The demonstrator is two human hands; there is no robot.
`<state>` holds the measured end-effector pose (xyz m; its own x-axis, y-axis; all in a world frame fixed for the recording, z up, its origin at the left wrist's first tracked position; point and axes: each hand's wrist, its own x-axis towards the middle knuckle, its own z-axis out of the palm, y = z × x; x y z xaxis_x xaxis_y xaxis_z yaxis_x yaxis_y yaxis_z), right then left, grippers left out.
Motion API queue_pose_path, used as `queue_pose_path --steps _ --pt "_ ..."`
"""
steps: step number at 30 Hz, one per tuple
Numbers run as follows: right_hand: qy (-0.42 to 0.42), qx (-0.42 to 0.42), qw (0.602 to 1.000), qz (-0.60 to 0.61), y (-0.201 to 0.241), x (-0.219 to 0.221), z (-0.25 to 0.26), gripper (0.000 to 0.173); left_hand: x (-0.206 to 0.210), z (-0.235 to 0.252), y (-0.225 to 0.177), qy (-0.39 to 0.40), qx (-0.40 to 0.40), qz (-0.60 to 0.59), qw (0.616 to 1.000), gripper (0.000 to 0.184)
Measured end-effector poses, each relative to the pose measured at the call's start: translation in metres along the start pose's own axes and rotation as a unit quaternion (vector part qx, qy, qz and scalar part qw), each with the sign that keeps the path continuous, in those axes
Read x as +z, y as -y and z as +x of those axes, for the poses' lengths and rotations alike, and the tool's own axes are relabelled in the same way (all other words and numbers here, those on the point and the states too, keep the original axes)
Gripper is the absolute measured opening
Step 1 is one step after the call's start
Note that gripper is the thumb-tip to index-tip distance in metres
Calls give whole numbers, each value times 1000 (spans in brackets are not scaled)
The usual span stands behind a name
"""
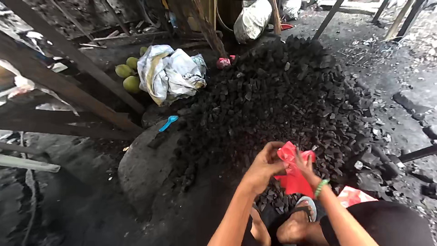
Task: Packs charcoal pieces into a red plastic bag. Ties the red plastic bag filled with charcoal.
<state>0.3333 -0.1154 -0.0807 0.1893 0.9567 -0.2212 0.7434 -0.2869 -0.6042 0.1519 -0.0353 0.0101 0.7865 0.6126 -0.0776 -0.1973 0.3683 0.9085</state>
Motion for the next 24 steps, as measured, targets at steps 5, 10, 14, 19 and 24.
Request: queue_pose_path --steps 5,10,14,19,24 --pt "-10 67 997 -44 -41 4 7 35 -34 -17 -69 -93 260 -92 957 26" --pt "-262 119 939 -185 -137 -113 -52 30 -86 -30 -90 -188 329 -8 926 35" --pt "-244 252 912 -211 -204 -145 -131 30 -69 -9 -34 -196 224 28 954 44" --pt "113 404 901 -109 -226 -123 -192 53 -47 7 11 -163 118 33 979 36" --pt "-119 279 950 73 -203 -130 -129 44 -42 6 26 -152 52 44 986 30"
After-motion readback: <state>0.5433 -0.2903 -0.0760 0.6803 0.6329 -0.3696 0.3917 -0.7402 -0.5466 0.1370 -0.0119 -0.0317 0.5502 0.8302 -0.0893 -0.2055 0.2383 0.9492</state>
